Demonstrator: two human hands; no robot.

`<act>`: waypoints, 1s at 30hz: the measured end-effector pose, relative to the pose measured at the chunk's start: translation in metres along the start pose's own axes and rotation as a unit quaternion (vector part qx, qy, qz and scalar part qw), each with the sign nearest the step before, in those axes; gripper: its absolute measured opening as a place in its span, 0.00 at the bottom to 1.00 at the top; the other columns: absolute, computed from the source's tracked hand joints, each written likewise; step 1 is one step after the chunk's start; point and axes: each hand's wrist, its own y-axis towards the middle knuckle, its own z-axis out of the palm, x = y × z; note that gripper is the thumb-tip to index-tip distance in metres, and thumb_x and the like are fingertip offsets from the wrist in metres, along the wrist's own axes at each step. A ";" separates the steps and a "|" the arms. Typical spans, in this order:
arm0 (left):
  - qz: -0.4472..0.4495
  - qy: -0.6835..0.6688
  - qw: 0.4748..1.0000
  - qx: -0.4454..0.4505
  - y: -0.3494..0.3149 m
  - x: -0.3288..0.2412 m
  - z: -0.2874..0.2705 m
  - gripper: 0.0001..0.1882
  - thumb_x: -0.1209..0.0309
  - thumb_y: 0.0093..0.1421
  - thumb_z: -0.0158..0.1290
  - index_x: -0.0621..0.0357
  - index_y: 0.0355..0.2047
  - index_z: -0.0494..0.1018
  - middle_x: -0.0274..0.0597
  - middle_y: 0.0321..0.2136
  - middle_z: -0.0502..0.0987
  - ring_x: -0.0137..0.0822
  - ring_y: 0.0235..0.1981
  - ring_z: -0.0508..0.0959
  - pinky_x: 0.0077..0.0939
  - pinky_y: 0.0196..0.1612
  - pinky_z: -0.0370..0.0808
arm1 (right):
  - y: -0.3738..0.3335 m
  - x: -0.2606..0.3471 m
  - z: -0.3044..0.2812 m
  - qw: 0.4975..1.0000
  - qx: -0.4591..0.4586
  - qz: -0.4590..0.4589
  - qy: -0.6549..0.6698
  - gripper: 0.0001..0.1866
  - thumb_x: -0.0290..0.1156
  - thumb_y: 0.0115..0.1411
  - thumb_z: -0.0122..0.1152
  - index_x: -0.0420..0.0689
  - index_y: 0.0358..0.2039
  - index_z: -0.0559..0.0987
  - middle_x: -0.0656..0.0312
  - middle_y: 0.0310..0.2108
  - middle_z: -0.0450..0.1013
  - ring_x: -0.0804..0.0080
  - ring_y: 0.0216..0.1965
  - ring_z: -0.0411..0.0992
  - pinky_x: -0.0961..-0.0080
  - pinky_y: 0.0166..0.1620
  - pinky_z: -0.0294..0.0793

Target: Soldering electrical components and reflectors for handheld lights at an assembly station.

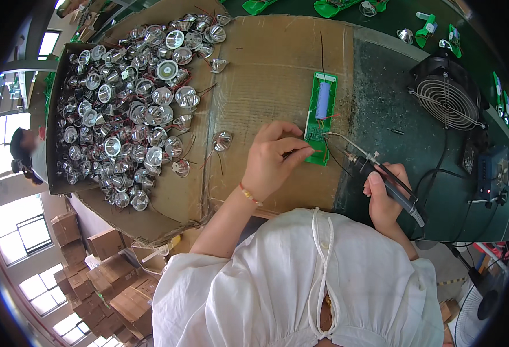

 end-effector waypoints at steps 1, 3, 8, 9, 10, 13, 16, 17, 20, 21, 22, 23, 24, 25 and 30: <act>-0.009 0.017 1.000 -0.001 0.001 0.001 0.004 0.07 0.74 0.46 0.59 0.61 0.27 0.77 0.40 0.32 0.73 0.39 0.35 0.71 0.29 0.36 0.70 | 0.000 0.000 0.000 1.000 0.006 -0.002 -0.006 0.08 0.22 0.52 0.59 0.37 0.30 0.69 0.61 0.23 0.68 0.82 0.20 0.67 0.86 0.22 0.67; -0.006 0.016 1.000 -0.015 0.000 0.002 0.007 0.05 0.74 0.45 0.59 0.61 0.25 0.76 0.40 0.30 0.73 0.39 0.33 0.71 0.29 0.35 0.69 | 0.000 -0.001 -0.001 1.000 0.012 -0.013 -0.025 0.08 0.22 0.52 0.59 0.37 0.30 0.69 0.61 0.23 0.68 0.82 0.20 0.67 0.86 0.22 0.66; -0.051 0.016 0.998 -0.026 0.001 0.001 0.014 0.04 0.76 0.48 0.58 0.64 0.24 0.75 0.40 0.31 0.72 0.30 0.27 0.75 0.20 0.29 0.73 | 0.000 -0.003 -0.007 0.995 0.046 -0.050 -0.079 0.08 0.24 0.54 0.57 0.37 0.30 0.68 0.60 0.25 0.67 0.80 0.19 0.66 0.85 0.21 0.66; -0.074 -0.015 0.996 -0.038 0.002 0.001 0.017 0.04 0.75 0.46 0.58 0.63 0.22 0.75 0.40 0.29 0.72 0.34 0.28 0.73 0.25 0.30 0.71 | 0.001 -0.004 -0.006 0.992 0.059 -0.060 -0.089 0.08 0.24 0.54 0.57 0.36 0.30 0.68 0.60 0.24 0.67 0.80 0.19 0.66 0.85 0.21 0.66; -0.097 -0.045 0.993 -0.050 0.002 0.001 0.018 0.04 0.74 0.45 0.59 0.62 0.20 0.75 0.41 0.27 0.72 0.39 0.29 0.72 0.29 0.30 0.69 | 0.002 -0.005 -0.005 0.990 0.071 -0.069 -0.099 0.08 0.24 0.54 0.57 0.36 0.30 0.68 0.60 0.24 0.67 0.80 0.19 0.66 0.85 0.22 0.66; -0.104 -0.039 0.993 -0.050 0.002 0.002 0.018 0.04 0.74 0.45 0.58 0.62 0.20 0.75 0.41 0.26 0.72 0.37 0.28 0.72 0.27 0.27 0.69 | 0.002 -0.009 -0.004 0.987 0.063 -0.056 -0.137 0.08 0.24 0.54 0.57 0.36 0.30 0.68 0.60 0.23 0.67 0.80 0.18 0.66 0.85 0.22 0.66; -0.127 -0.036 0.991 -0.018 0.004 -0.002 0.014 0.05 0.75 0.48 0.58 0.65 0.22 0.75 0.40 0.28 0.72 0.27 0.24 0.74 0.18 0.27 0.72 | 0.003 -0.007 -0.005 0.984 0.068 -0.074 -0.147 0.08 0.24 0.54 0.57 0.36 0.30 0.68 0.60 0.24 0.67 0.80 0.17 0.65 0.84 0.21 0.66; -0.125 -0.037 0.991 -0.017 0.004 -0.003 0.014 0.05 0.75 0.48 0.58 0.65 0.22 0.75 0.40 0.28 0.72 0.27 0.24 0.74 0.18 0.27 0.72 | 0.002 -0.005 -0.003 0.984 0.067 -0.075 -0.148 0.08 0.24 0.54 0.57 0.36 0.30 0.68 0.60 0.24 0.67 0.80 0.17 0.65 0.84 0.21 0.66; -0.145 -0.040 0.988 -0.017 0.007 -0.001 0.014 0.05 0.75 0.48 0.58 0.65 0.22 0.75 0.40 0.28 0.72 0.26 0.24 0.73 0.18 0.27 0.71 | 0.002 -0.002 0.001 0.999 0.001 -0.025 -0.024 0.08 0.23 0.52 0.58 0.37 0.30 0.68 0.61 0.22 0.68 0.81 0.19 0.66 0.85 0.23 0.68; -0.143 -0.051 0.988 -0.029 0.007 -0.001 0.015 0.05 0.74 0.46 0.58 0.64 0.20 0.75 0.40 0.26 0.72 0.30 0.24 0.73 0.21 0.25 0.70 | 0.003 0.000 0.001 0.999 -0.006 -0.031 -0.019 0.08 0.23 0.53 0.57 0.36 0.30 0.68 0.60 0.22 0.68 0.81 0.19 0.66 0.85 0.23 0.67; -0.140 -0.063 0.987 -0.041 0.007 -0.001 0.015 0.05 0.74 0.45 0.58 0.63 0.18 0.75 0.40 0.24 0.72 0.34 0.24 0.72 0.24 0.22 0.69 | 0.004 0.002 0.002 0.999 -0.014 -0.036 -0.014 0.08 0.22 0.53 0.57 0.36 0.30 0.67 0.60 0.22 0.67 0.81 0.19 0.66 0.85 0.23 0.67; -0.141 -0.062 0.987 -0.042 0.006 -0.001 0.015 0.05 0.74 0.45 0.58 0.63 0.18 0.75 0.40 0.24 0.72 0.34 0.24 0.72 0.24 0.22 0.69 | 0.005 0.002 -0.001 0.999 0.000 -0.048 -0.012 0.07 0.22 0.54 0.56 0.36 0.31 0.67 0.59 0.21 0.67 0.80 0.19 0.66 0.85 0.23 0.67; -0.138 -0.054 0.988 -0.040 0.007 -0.001 0.015 0.05 0.74 0.45 0.58 0.63 0.18 0.75 0.40 0.24 0.72 0.34 0.24 0.72 0.24 0.23 0.69 | 0.006 0.001 -0.001 0.999 -0.001 -0.048 -0.012 0.07 0.22 0.54 0.56 0.36 0.31 0.67 0.59 0.21 0.67 0.80 0.19 0.66 0.85 0.23 0.67; -0.136 -0.046 0.989 -0.037 0.007 -0.001 0.015 0.05 0.74 0.45 0.58 0.63 0.18 0.75 0.40 0.24 0.72 0.34 0.24 0.72 0.24 0.23 0.69 | 0.006 0.001 -0.002 0.999 -0.007 -0.044 -0.015 0.07 0.22 0.54 0.56 0.36 0.31 0.67 0.59 0.21 0.67 0.80 0.19 0.66 0.84 0.23 0.67; -0.133 -0.059 0.988 -0.045 0.009 -0.001 0.014 0.06 0.73 0.46 0.58 0.63 0.19 0.75 0.40 0.23 0.73 0.33 0.21 0.73 0.23 0.22 0.70 | 0.009 -0.002 -0.006 0.999 -0.010 -0.046 -0.022 0.08 0.23 0.54 0.56 0.37 0.31 0.67 0.59 0.21 0.67 0.80 0.19 0.65 0.84 0.23 0.66</act>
